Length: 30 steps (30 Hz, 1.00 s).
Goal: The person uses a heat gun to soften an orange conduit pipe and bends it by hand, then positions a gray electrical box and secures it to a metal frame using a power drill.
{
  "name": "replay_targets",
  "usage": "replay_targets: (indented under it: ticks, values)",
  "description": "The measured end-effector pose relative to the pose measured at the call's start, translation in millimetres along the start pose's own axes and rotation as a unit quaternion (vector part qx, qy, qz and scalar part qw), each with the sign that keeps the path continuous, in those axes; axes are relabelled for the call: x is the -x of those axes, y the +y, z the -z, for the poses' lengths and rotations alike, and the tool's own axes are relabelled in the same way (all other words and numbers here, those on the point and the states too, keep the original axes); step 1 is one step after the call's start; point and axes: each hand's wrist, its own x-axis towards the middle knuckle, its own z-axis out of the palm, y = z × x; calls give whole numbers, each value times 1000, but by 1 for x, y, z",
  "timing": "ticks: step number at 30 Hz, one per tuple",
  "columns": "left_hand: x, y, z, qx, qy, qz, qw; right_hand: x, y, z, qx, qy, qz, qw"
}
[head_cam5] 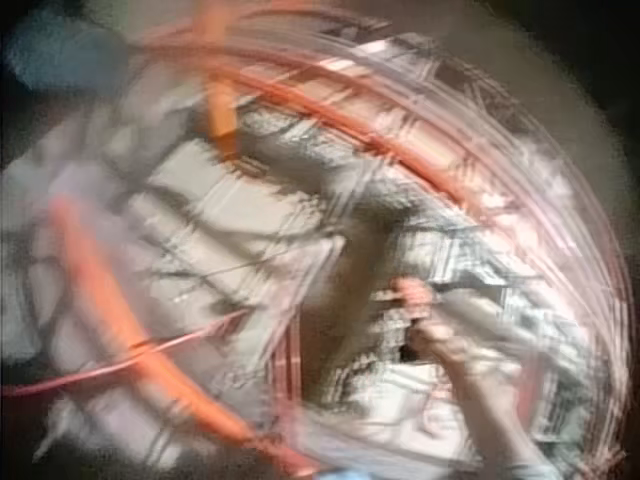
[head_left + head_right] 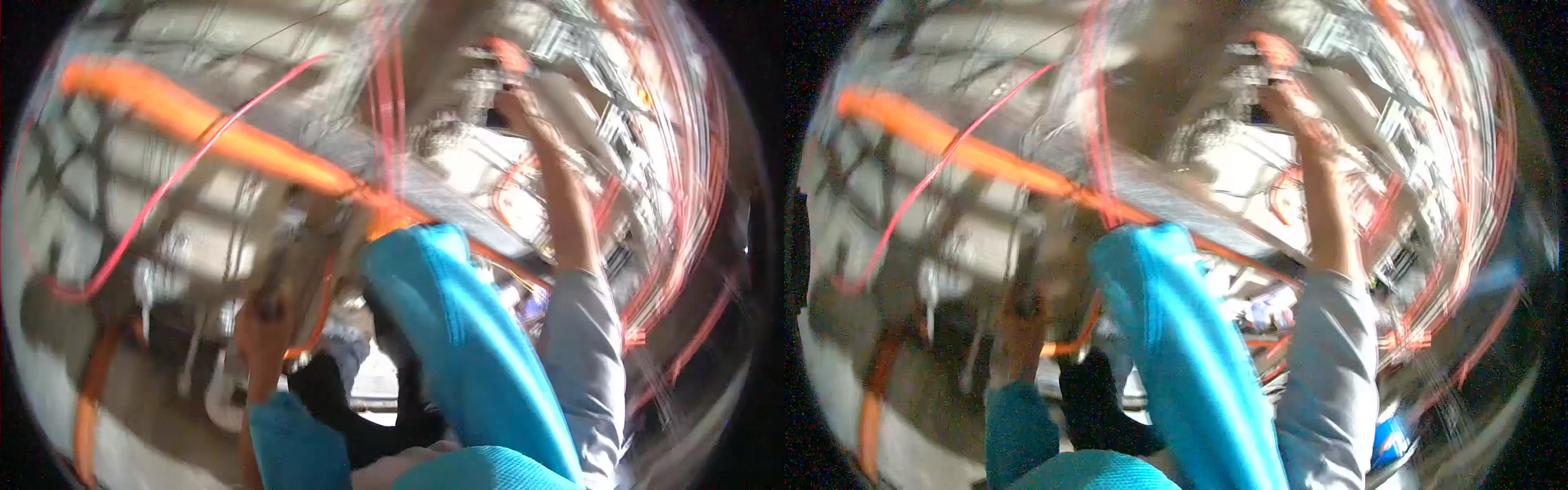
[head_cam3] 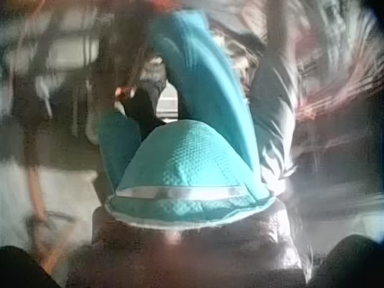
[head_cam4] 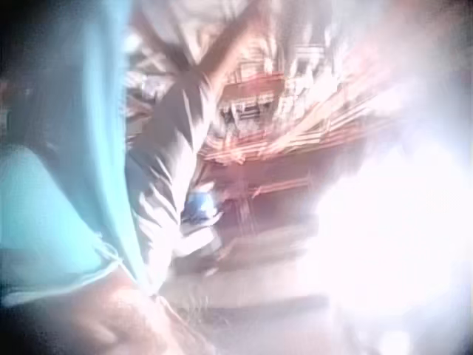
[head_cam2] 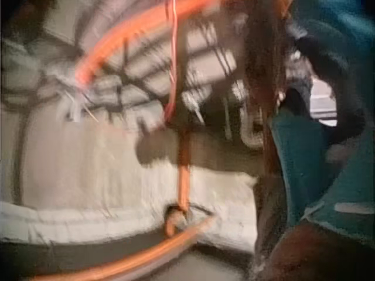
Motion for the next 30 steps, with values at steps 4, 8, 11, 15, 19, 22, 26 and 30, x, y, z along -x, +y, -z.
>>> replay_targets:
  ticks: [4, 8, 11, 15, 19, 22, 26, 30]
  values:
    - [-3, -7, -13, -43, 6, -70, 997, 41, -27, 65, -370, -18, -95, 924]
    - [-8, -14, -26, -178, -4, -55, 983, 129, -75, 148, -494, 1, -218, 842]
    - [-14, -12, -3, -152, -36, -48, 987, 190, -130, 213, -445, 35, -155, 881]
    - [-8, -4, 15, -33, -80, 13, 996, 239, -143, 243, -494, 61, -101, 861]
    - [-10, 12, -12, -63, -98, -7, 993, 293, -108, 275, -520, 73, -47, 850]
    - [-9, 8, 19, -78, -101, -7, 992, 324, -155, 281, -483, 98, -1, 870]
    - [-8, 8, 13, -35, -45, -54, 997, 375, -214, 302, -262, 130, -31, 956]
    - [-6, 14, 10, -39, -66, -37, 996, 380, -229, 268, -210, 66, -59, 974]
